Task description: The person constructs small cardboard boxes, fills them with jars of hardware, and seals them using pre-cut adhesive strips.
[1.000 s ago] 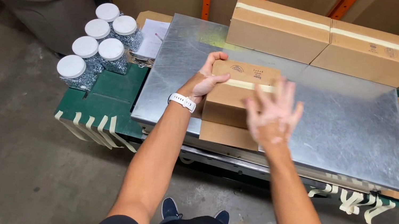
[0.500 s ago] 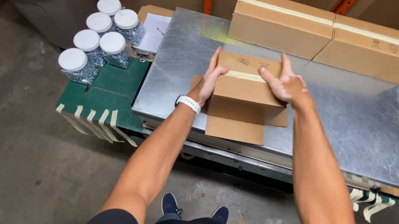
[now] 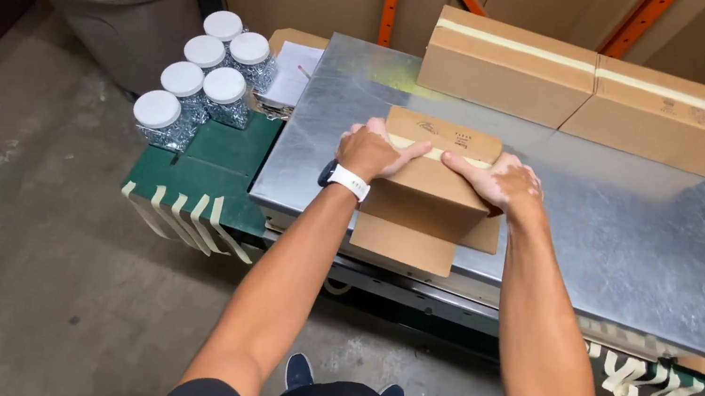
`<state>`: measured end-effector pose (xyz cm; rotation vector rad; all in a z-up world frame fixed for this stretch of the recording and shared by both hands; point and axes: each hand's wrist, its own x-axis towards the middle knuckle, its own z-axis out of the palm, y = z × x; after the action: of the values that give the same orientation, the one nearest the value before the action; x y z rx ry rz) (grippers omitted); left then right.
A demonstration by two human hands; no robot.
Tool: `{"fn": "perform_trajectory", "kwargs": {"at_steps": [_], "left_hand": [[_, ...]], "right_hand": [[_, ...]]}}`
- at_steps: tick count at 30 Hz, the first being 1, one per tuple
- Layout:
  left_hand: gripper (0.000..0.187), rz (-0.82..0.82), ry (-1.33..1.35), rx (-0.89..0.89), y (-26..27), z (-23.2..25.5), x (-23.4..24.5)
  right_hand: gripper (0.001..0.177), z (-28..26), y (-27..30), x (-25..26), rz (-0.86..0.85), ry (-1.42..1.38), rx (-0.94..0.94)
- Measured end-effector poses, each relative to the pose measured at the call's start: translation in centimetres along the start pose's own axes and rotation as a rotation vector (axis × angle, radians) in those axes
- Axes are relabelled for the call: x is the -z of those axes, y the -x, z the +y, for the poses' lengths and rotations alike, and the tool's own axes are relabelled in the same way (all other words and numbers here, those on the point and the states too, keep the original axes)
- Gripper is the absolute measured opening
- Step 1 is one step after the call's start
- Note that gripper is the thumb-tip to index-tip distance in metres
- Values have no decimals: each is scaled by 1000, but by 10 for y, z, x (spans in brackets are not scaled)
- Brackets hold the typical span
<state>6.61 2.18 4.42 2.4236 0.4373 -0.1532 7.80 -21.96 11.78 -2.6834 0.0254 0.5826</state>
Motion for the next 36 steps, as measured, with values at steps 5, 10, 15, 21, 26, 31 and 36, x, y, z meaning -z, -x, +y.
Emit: {"fn": "perform_trajectory", "kwargs": {"at_steps": [5,10,15,21,26,31,36], "left_hand": [[102,7,-10,8,-23,-17,-15],[74,-57,94,-99,-67,-68,-35],[56,107,571,-452,15,-11,34],[61,278,851,-340,50,-37,14],[72,346,807,-22,39,-70,-35],[87,444,639,215,44,-73,-23],[72,448,838,193,67,-64,-6]], "right_hand": [[110,34,-39,-18,6,-86,11],[92,54,-23,-11,-115,-686,190],[46,52,-33,-7,107,-762,450],[32,81,-51,-87,642,-516,842],[25,89,-5,-172,676,-364,684],[26,13,73,-87,614,-107,685],[33,-1,-44,-1,479,92,979]]}}
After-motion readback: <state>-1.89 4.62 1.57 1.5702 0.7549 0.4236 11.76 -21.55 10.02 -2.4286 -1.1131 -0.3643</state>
